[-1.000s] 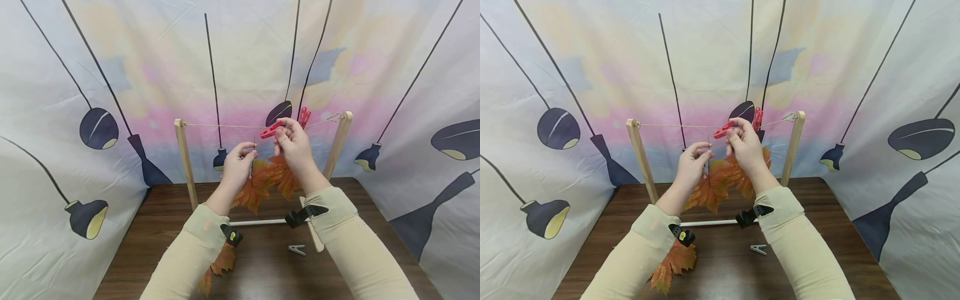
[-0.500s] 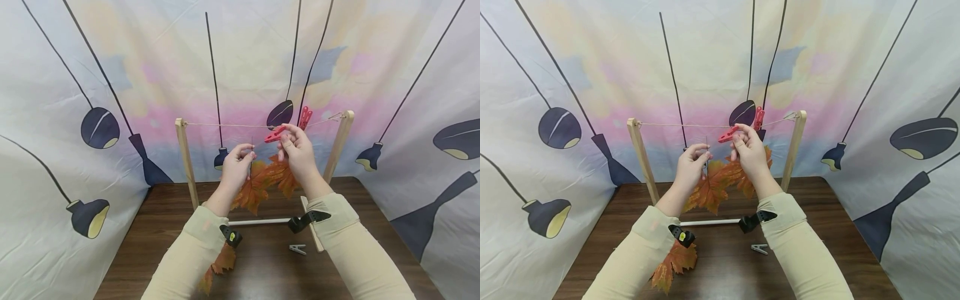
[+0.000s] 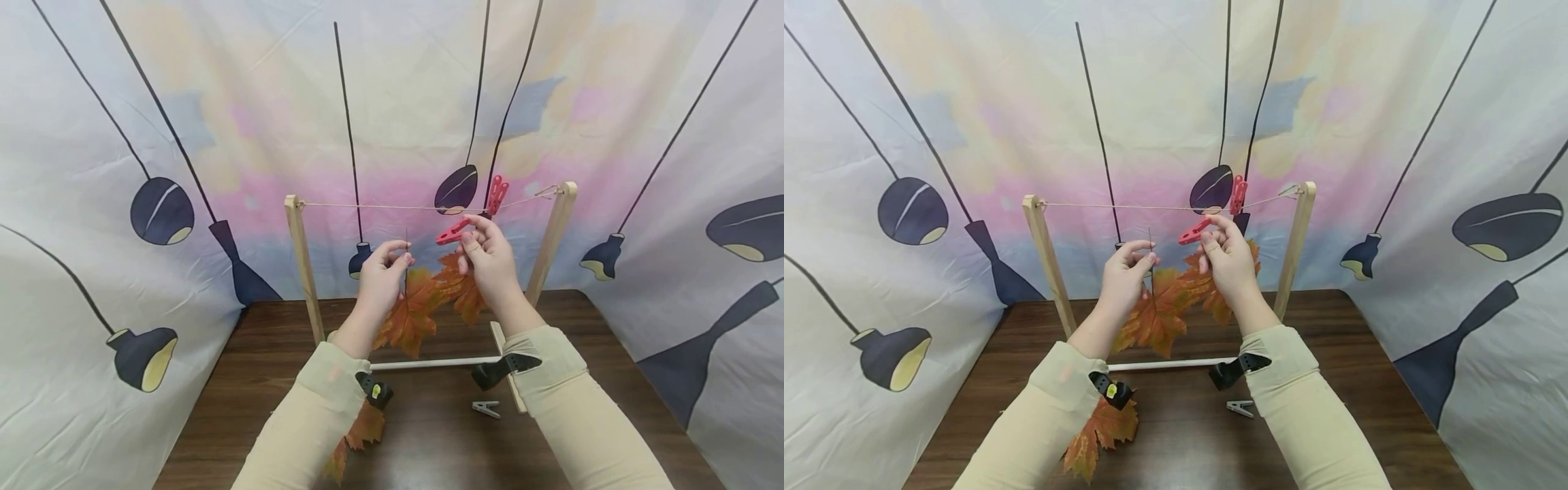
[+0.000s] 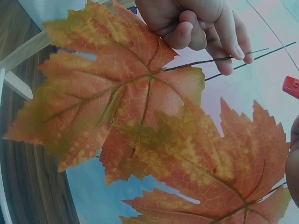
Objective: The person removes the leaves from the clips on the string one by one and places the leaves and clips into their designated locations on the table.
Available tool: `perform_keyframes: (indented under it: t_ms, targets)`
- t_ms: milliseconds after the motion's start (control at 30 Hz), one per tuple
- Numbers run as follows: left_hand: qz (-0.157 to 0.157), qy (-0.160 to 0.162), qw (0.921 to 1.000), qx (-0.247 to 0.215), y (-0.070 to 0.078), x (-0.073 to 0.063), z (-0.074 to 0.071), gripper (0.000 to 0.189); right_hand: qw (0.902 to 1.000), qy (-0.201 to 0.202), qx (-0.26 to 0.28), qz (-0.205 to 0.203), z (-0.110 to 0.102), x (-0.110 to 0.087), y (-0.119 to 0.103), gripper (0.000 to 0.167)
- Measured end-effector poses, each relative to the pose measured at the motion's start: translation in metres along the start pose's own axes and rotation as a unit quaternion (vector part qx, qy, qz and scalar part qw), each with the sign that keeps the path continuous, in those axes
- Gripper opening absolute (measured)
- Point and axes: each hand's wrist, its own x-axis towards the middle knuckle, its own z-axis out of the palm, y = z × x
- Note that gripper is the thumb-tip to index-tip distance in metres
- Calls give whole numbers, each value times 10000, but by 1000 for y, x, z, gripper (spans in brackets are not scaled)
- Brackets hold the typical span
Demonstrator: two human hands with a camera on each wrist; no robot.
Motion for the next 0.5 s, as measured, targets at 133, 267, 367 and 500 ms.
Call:
perform_keyframes:
  t_ms: [133,267,367,500]
  targets:
    - [-41,-18,10000,54,3,-3,-2,20,10000,51,9,-46,-1,-1,3,30]
    - [-86,-36,9999,49,0,-4,-2,20,9997,104,-187,-79,-4,-4,7,33]
    - [-126,-22,9999,17,-6,-2,-3,20,9991,129,-396,-19,-6,-7,11,33]
    - [-223,-17,9997,-47,-6,-4,-5,20,9987,177,-476,3,-8,-11,16,32]
